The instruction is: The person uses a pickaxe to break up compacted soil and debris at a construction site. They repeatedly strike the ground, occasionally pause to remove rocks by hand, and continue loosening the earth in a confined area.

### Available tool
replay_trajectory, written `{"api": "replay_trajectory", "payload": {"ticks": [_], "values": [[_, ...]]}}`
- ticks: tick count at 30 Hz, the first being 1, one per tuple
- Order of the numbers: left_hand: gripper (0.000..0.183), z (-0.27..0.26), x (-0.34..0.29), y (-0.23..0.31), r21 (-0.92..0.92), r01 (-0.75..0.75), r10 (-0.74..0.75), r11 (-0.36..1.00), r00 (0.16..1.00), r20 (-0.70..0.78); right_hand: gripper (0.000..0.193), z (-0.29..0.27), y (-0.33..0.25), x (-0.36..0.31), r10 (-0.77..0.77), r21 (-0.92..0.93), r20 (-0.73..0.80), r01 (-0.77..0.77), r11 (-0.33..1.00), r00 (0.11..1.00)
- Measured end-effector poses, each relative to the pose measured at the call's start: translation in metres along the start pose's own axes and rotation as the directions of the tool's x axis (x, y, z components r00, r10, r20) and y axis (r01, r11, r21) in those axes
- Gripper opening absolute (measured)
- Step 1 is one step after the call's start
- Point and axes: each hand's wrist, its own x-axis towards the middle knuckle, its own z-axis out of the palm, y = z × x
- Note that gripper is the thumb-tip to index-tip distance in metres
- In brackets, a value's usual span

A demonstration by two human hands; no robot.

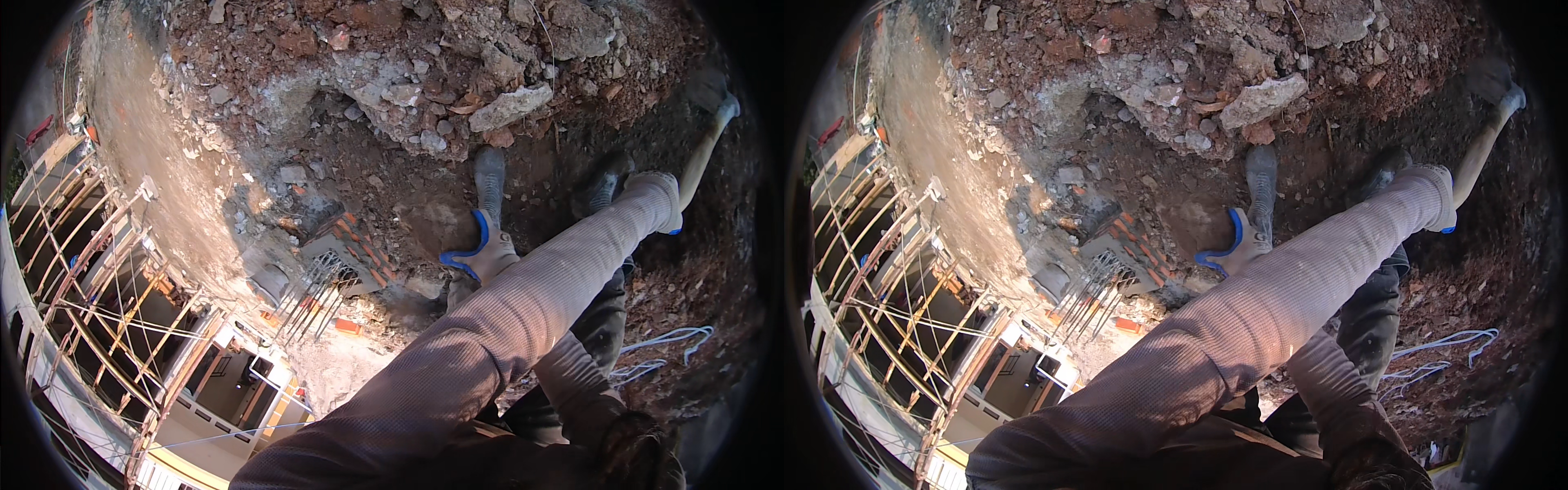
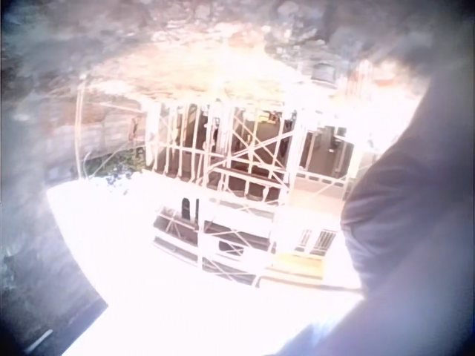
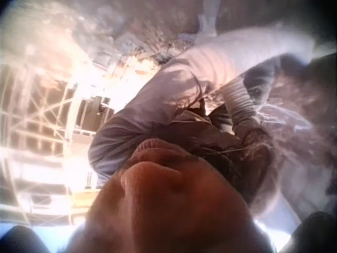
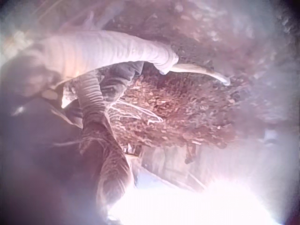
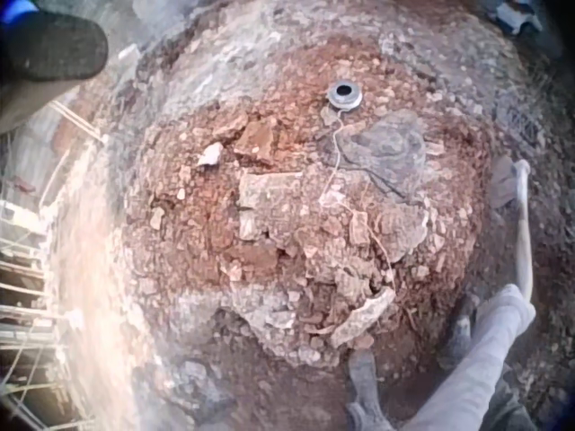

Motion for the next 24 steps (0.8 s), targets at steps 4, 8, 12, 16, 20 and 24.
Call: {"api": "replay_trajectory", "payload": {"ticks": [4, 8, 12, 16, 20, 24], "values": [[0.052, 0.014, 0.004, 0.007, 0.060, -0.064, 0.064, 0.996, 0.998, -0.006, 0.109, 0.142, -0.068, 0.019, -0.367, 0.236, 0.617, 0.281, 0.930, 0.696], [0.054, 0.008, 0.005, 0.025, 0.088, -0.051, 0.047, 0.995, 0.998, 0.039, 0.100, 0.198, -0.062, 0.029, -0.378, 0.228, 0.517, 0.303, 0.925, 0.768], [0.053, 0.012, 0.006, 0.026, 0.084, -0.057, 0.055, 0.995, 0.998, 0.034, 0.088, 0.125, 0.052, 0.073, -0.217, 0.539, 0.401, -0.038, 0.841, 0.890], [0.051, 0.019, 0.016, 0.035, -0.004, 0.012, -0.012, 1.000, 1.000, -0.019, 0.047, -0.064, 0.169, 0.084, 0.241, 0.837, 0.225, -0.314, 0.449, 0.944], [0.050, 0.020, 0.036, 0.058, 0.046, -0.063, 0.064, 0.997, 0.998, -0.025, 0.055, -0.232, 0.189, 0.021, -0.017, 0.984, -0.076, 0.072, -0.166, 0.997], [0.059, 0.045, 0.087, 0.064, 0.127, -0.135, 0.148, 0.983, 0.984, -0.099, 0.074, -0.383, 0.235, 0.032, 0.093, 0.921, -0.248, 0.264, -0.285, 0.964]]}}
